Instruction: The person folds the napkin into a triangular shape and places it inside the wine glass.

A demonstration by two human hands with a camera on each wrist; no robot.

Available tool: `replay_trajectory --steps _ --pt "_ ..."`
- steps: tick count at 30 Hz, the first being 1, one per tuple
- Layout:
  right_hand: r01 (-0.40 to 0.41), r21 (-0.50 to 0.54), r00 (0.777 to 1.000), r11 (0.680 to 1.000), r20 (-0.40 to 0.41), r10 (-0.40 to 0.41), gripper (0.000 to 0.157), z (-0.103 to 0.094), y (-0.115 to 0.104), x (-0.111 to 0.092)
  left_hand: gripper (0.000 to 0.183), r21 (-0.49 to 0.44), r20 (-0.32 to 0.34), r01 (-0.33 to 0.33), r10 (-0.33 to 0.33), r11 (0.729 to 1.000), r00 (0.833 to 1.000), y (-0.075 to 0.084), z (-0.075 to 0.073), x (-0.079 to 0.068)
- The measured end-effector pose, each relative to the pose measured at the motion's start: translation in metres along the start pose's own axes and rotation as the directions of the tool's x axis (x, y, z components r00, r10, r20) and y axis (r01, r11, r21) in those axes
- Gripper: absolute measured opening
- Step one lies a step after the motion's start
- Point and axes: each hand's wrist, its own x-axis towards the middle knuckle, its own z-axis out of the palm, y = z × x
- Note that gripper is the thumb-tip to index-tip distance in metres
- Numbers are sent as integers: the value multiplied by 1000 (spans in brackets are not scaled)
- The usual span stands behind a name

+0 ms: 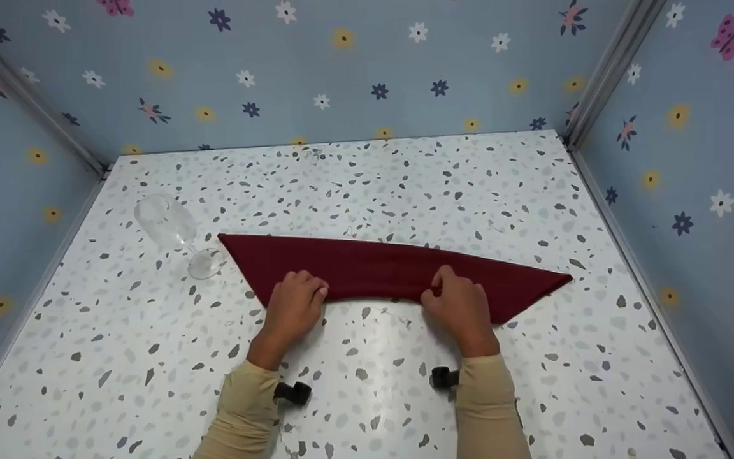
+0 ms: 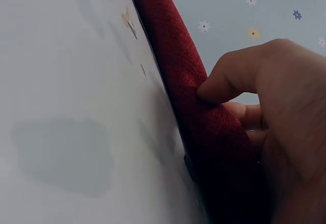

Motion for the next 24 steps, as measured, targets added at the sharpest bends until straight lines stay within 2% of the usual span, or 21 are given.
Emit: replay_trajectory --steps 9,15,21,24 --pt "61 -13 996 998 -68 -62 4 1 -1 -1 22 -28 -50 18 -19 999 999 1 3 1" --pt "115 -37 988 993 -98 -118 13 4 -2 3 19 -29 -92 2 -4 1000 996 0 1 2" --pt "157 -39 985 987 -64 -160 14 3 -2 1 11 -41 -84 6 -10 999 996 0 3 4" --pt "162 -38 986 986 -31 -163 19 2 -3 -2 4 -51 -85 9 -13 999 996 0 4 3"
